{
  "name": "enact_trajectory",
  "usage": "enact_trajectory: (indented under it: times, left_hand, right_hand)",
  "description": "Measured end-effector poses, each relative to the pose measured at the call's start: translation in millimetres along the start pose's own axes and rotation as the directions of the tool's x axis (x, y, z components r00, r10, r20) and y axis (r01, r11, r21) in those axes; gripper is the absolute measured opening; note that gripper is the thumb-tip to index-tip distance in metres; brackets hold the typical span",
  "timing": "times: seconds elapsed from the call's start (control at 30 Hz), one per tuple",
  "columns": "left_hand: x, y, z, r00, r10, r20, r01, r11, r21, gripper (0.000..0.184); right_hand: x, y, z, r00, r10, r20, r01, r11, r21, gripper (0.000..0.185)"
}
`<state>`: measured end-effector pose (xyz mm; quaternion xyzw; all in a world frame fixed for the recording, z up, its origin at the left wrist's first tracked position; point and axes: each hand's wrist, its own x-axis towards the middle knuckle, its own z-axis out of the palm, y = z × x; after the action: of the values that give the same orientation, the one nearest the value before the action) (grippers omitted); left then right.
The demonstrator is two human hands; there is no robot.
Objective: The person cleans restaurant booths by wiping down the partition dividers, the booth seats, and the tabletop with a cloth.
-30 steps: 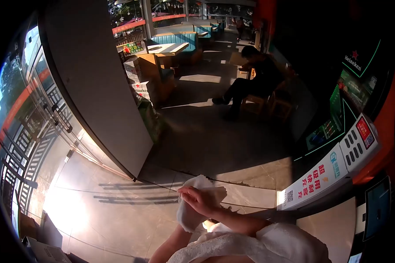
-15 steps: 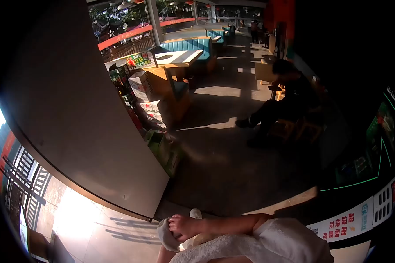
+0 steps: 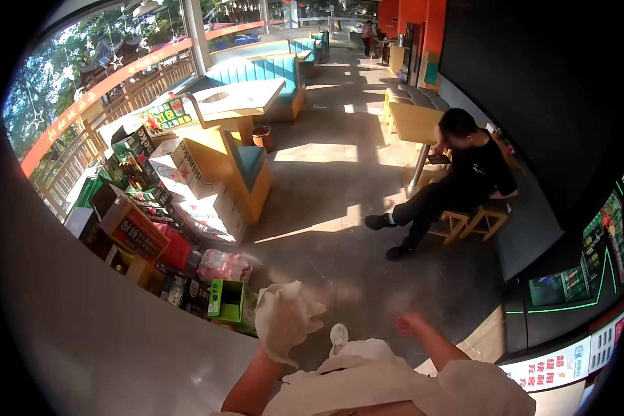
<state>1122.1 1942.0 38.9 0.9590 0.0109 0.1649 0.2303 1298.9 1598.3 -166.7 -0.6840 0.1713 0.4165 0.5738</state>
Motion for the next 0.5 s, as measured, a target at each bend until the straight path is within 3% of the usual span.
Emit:
enact_trajectory:
  times: [0.03,0.1,0.17,0.2,0.27,0.3,0.33,0.37,0.5]
  left_hand:
    - [18,-19,6,1.000,-0.016,-0.023,0.015,1.000,-0.019,0.013]
    - [51,-56,17,0.995,-0.078,-0.066,0.074,0.995,-0.065,0.013]
    - [82,-89,26,0.988,-0.137,-0.076,0.132,0.989,-0.066,0.012]
    - [101,-105,26,0.984,-0.161,-0.070,0.158,0.986,-0.049,0.012]
    - [139,-137,23,0.974,-0.214,-0.070,0.215,0.977,0.001,0.011]
    - [157,-153,20,0.967,-0.240,-0.087,0.244,0.969,0.032,0.010]
    - [176,-170,17,0.957,-0.264,-0.118,0.273,0.960,0.062,0.010]
    - [195,-188,14,0.946,-0.285,-0.152,0.302,0.948,0.102,0.010]
    - [289,-267,18,0.901,-0.275,-0.335,0.393,0.846,0.361,0.008]
  right_hand:
    - [53,27,-29,0.979,0.193,0.070,-0.204,0.952,0.228,0.026]
    - [122,60,-51,0.941,0.307,0.139,-0.331,0.765,0.552,0.028]
    - [177,32,-35,0.947,0.310,0.088,-0.319,0.865,0.387,0.028]
    - [195,-3,-12,0.946,0.306,0.102,-0.322,0.865,0.384,0.028]
    - [219,-103,64,0.944,0.329,-0.037,-0.310,0.916,0.254,0.020]
    - [247,-146,96,0.977,0.207,0.044,-0.210,0.974,0.091,0.018]
    - [260,-203,129,0.976,0.175,0.127,-0.184,0.981,0.065,0.015]
    - [294,-242,159,0.972,0.063,0.225,-0.056,0.998,-0.038,0.015]
    - [357,-406,289,0.908,-0.236,0.347,0.352,0.879,-0.322,0.019]
